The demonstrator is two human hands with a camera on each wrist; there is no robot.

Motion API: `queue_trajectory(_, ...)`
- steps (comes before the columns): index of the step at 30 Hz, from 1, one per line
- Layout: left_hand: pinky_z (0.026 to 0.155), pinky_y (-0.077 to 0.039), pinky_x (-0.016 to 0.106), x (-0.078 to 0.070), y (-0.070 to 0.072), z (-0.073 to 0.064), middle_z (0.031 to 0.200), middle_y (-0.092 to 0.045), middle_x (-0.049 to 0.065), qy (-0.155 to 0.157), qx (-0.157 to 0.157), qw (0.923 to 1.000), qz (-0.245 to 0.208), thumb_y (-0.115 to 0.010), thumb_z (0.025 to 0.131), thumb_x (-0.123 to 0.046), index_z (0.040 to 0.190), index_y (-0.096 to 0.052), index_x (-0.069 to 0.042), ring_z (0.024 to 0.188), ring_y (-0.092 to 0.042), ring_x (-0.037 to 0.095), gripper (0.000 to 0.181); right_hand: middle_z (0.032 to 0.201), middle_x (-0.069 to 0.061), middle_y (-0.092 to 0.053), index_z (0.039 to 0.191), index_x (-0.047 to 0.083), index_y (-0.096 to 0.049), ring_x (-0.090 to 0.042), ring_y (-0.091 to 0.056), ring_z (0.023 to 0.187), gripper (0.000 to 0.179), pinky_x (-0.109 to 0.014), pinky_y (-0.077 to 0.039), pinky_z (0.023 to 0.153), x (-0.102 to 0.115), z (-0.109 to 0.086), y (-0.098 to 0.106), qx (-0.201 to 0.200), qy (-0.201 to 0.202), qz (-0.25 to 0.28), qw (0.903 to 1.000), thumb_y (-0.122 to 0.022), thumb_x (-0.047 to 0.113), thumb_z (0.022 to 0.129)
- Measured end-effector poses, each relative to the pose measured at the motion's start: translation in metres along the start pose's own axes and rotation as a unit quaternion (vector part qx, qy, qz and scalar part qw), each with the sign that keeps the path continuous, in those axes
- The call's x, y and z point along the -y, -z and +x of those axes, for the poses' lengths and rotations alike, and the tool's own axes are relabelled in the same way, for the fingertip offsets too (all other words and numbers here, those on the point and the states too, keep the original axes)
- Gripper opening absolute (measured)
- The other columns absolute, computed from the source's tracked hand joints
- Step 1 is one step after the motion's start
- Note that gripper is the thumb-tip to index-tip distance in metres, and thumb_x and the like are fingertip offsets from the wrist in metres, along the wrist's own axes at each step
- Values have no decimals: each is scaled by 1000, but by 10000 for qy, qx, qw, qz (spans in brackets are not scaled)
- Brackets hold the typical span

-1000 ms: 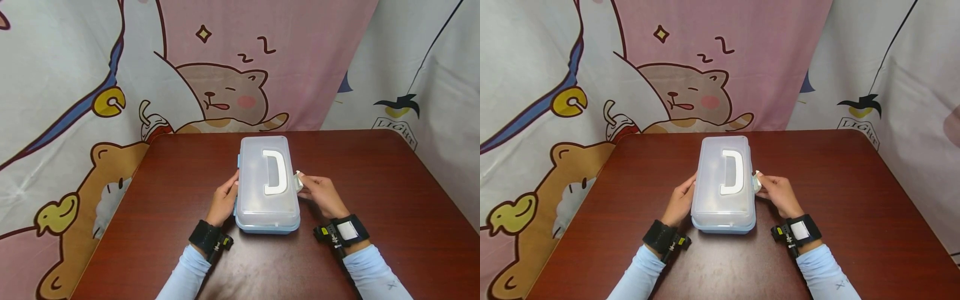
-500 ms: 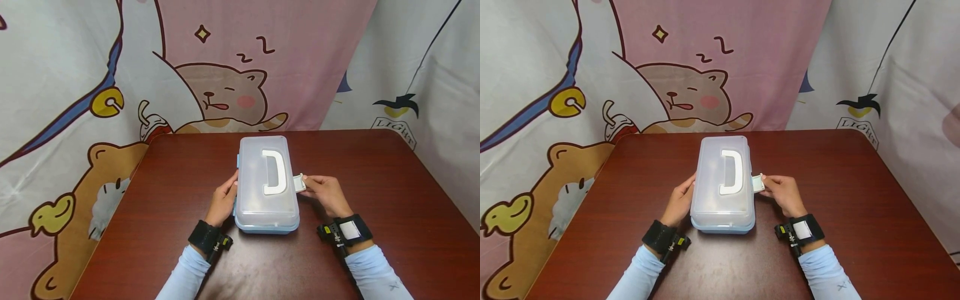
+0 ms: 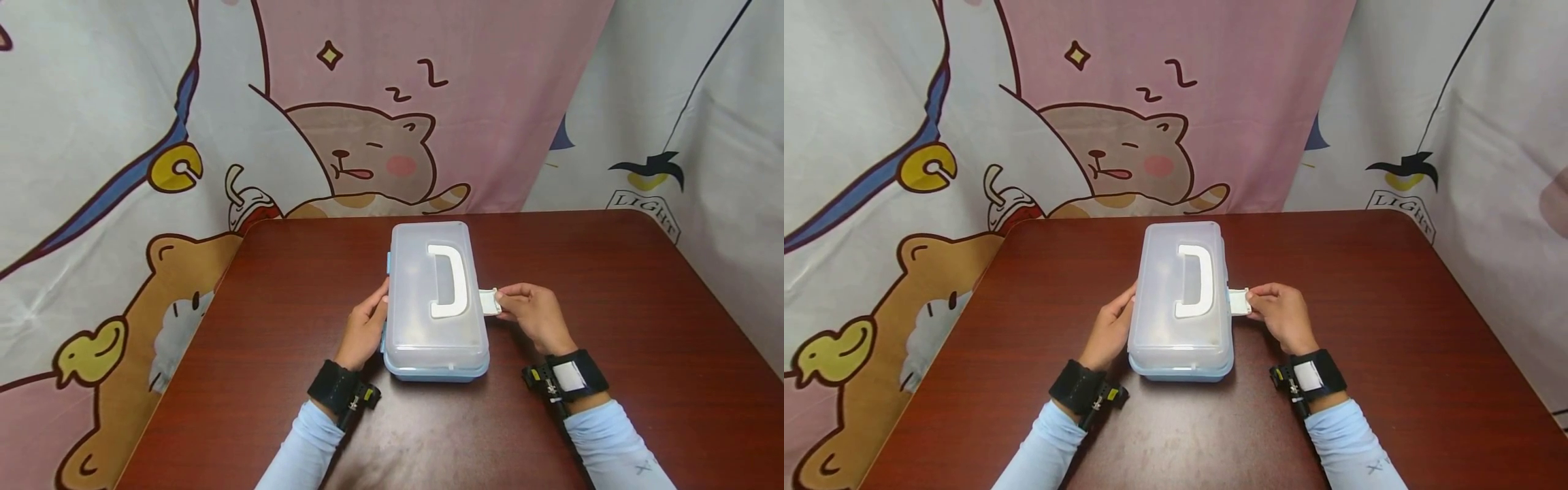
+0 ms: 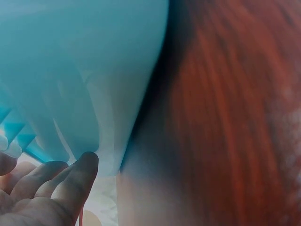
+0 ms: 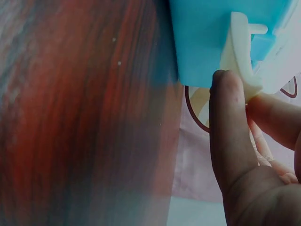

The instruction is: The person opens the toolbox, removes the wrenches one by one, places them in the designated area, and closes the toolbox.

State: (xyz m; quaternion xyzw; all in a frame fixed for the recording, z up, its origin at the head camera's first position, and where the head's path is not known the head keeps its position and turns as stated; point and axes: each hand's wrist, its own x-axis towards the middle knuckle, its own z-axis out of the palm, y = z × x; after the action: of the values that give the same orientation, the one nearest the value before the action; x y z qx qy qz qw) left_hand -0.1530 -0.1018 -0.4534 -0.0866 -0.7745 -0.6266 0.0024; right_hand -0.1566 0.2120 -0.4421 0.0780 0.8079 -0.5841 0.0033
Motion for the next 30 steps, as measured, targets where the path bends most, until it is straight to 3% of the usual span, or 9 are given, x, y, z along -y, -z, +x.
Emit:
queue_trajectory(8,118,-36,43,0,0,0,155,-48,-8,-5,-36,10000,-78,-51,111,-23,154,-49,-24,145,-42,12,43,108,-26,-74,117,-12,-68,-25,-75,87,29,-30,-61,74,0,0,0,177,49,-238,9995,-71,9,97)
queue_trajectory(14,117,-37,43,0,-1,0,154,-49,-8,-32,-69,9999,-84,-51,111,-23,153,-50,-24,144,-43,12,42,107,-26,-73,116,-14,-68,-21,-73,90,28,-24,-58,73,-5,-1,-6,499,159,-492,9974,-70,4,95)
queue_trajectory(30,118,-36,43,1,-2,0,154,-49,-8,-40,-101,9999,-118,-51,110,-22,153,-51,-23,143,-44,12,42,112,-24,-73,120,-13,-69,-26,-72,99,27,-30,-57,77,-8,-3,-10,1050,489,-966,9886,-65,5,99)
